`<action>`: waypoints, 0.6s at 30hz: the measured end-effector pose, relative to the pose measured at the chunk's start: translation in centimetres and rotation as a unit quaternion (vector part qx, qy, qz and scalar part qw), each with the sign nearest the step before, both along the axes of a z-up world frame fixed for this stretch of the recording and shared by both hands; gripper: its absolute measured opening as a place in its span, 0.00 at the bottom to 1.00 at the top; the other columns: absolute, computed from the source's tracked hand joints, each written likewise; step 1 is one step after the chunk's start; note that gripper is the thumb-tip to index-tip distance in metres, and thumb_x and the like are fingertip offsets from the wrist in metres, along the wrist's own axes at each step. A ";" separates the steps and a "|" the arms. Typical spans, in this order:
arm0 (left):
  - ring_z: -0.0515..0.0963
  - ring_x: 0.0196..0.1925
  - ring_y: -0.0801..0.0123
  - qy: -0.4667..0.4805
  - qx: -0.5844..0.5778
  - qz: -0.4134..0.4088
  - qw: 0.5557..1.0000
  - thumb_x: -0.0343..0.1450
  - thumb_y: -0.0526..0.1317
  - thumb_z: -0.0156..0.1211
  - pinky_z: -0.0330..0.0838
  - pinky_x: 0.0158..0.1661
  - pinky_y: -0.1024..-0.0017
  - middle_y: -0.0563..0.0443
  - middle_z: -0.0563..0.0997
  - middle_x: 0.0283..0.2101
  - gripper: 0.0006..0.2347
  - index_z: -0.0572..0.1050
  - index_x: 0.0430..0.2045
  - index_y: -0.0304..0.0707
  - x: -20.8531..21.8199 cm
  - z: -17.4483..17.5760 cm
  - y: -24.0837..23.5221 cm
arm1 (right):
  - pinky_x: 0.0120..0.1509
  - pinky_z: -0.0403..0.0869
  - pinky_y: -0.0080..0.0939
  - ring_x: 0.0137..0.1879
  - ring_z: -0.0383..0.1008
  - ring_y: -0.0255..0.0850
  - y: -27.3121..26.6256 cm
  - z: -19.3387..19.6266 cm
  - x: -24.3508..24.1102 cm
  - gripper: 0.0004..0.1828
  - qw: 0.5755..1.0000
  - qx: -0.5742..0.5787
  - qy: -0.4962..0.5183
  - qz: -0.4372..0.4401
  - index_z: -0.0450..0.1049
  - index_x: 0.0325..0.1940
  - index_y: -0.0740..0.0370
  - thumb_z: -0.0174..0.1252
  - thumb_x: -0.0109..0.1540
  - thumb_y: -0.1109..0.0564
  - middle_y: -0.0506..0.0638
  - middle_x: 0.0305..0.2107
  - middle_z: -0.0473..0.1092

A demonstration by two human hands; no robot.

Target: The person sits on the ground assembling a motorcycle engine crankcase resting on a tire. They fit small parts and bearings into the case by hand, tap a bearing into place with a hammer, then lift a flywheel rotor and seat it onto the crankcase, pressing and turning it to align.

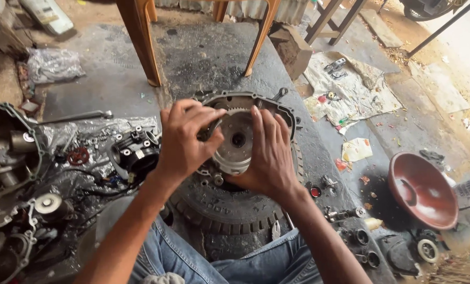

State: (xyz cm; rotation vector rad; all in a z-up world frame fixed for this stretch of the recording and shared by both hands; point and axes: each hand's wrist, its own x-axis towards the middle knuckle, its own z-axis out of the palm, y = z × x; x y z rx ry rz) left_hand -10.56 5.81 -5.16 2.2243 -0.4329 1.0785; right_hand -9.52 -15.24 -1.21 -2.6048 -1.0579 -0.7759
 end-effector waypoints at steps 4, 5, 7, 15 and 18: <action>0.75 0.56 0.62 0.001 -0.021 0.022 1.000 0.73 0.47 0.59 0.62 0.55 0.60 0.53 0.85 0.47 0.15 0.81 0.49 0.42 0.4 -2.8 -0.3 | 0.81 0.50 0.64 0.74 0.55 0.62 0.0 0.6 1.0 0.77 0.998 -0.021 0.038 0.036 0.46 0.75 0.70 0.79 0.36 0.31 0.67 0.63 0.56; 0.74 0.56 0.62 0.000 -0.040 0.025 0.999 0.74 0.48 0.57 0.62 0.56 0.60 0.52 0.85 0.48 0.16 0.81 0.50 0.41 0.8 -3.9 -0.4 | 0.81 0.50 0.64 0.74 0.56 0.61 -0.1 0.4 1.1 0.77 0.998 -0.028 0.030 0.046 0.46 0.75 0.69 0.79 0.36 0.31 0.66 0.64 0.56; 0.74 0.56 0.62 -0.001 -0.037 0.011 0.999 0.74 0.49 0.57 0.62 0.57 0.60 0.52 0.85 0.47 0.15 0.82 0.49 0.42 1.5 -2.5 0.0 | 0.81 0.49 0.66 0.73 0.56 0.62 0.1 -1.2 0.5 0.78 0.999 -0.005 0.013 0.037 0.45 0.75 0.70 0.78 0.36 0.30 0.67 0.63 0.56; 0.73 0.61 0.60 -0.012 -0.084 0.023 0.996 0.74 0.51 0.56 0.61 0.64 0.57 0.51 0.83 0.48 0.16 0.80 0.47 0.41 0.9 -5.8 -1.3 | 0.81 0.48 0.66 0.73 0.54 0.61 -0.9 -0.1 3.5 0.81 0.994 -0.041 0.016 0.101 0.44 0.75 0.68 0.78 0.35 0.24 0.67 0.63 0.56; 0.71 0.63 0.58 -0.019 -0.087 0.047 0.995 0.72 0.50 0.57 0.56 0.64 0.55 0.51 0.83 0.46 0.16 0.81 0.46 0.40 0.8 -3.4 -0.4 | 0.81 0.46 0.68 0.72 0.57 0.58 -0.5 -0.5 3.4 0.81 0.991 -0.067 0.020 0.112 0.46 0.74 0.68 0.77 0.34 0.23 0.66 0.63 0.57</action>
